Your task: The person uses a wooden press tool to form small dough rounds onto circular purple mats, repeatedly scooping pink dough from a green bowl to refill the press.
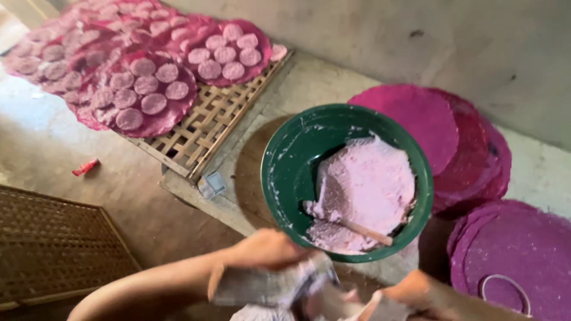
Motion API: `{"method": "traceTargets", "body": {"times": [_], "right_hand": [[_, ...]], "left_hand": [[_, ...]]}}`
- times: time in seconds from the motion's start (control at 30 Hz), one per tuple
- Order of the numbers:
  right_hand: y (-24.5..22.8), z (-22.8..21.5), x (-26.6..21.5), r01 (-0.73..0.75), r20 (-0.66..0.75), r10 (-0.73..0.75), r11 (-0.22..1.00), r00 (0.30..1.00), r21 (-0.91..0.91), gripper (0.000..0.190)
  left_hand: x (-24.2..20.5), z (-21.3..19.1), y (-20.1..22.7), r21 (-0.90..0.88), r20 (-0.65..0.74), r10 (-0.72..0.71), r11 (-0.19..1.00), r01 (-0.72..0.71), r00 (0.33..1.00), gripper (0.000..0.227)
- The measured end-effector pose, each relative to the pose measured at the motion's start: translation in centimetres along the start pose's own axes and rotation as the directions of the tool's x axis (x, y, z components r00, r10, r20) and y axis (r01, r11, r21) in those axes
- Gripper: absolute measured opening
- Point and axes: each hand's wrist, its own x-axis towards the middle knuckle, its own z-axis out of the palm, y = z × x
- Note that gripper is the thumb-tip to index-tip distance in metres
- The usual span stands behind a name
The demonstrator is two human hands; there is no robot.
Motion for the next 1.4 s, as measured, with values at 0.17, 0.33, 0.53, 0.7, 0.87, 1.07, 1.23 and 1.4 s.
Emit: {"method": "traceTargets", "body": {"times": [0.17, 0.33, 0.53, 0.7, 0.87, 1.07, 1.23, 1.4], "right_hand": [[-1.2, -5.7, -0.7, 0.118, -0.236, -0.259, 0.868, 0.937, -0.482, 0.039], [-3.7, -11.4, 2.2, -0.001, -0.047, -0.136, 0.316, 0.990, -0.949, 0.017], [-7.6, -10.6, 6.6, -0.385, -0.533, -0.454, 0.382, 0.714, -0.840, 0.041], [-3.9, -2.7, 12.6, -0.536, -0.401, 0.356, 0.570, 0.844, -0.623, 0.018], [2.6, 3.5, 16.7, -0.365, -0.185, 0.334, 0.628, 0.924, -0.687, 0.028], [3.2, 4.1, 19.0, -0.409, -0.115, 0.421, 0.724, 0.900, -0.555, 0.036], [2.6, -2.3, 19.8, -0.379, -0.070, 0.432, 0.688, 0.899, -0.619, 0.025], [1.7, -2.6, 25.1, -0.556, -0.246, 0.516, 0.617, 0.820, -0.557, 0.023]], "left_hand": [[-4.8, -6.6, -7.2, -0.880, -0.127, -0.014, 0.463, -0.106, 0.992, 0.047], [-1.8, -6.0, -6.7, -0.994, 0.108, 0.357, 0.072, 0.088, 0.928, 0.064], [2.1, 0.3, -6.1, -0.974, -0.110, -0.010, -0.198, -0.110, 0.994, 0.035], [3.3, -0.4, -11.0, -0.803, -0.561, -0.244, 0.392, -0.449, 0.791, 0.024], [6.5, -0.1, -12.8, -0.418, -0.820, -0.163, 0.825, -0.380, 0.549, 0.023], [7.6, -0.1, -11.4, -0.554, -0.803, -0.323, 0.714, -0.428, 0.501, 0.041], [7.4, -0.5, -10.5, -0.585, -0.786, -0.316, 0.659, -0.473, 0.531, 0.046], [7.4, -0.5, -10.5, -0.577, -0.784, -0.328, 0.699, -0.423, 0.526, 0.040]]}}
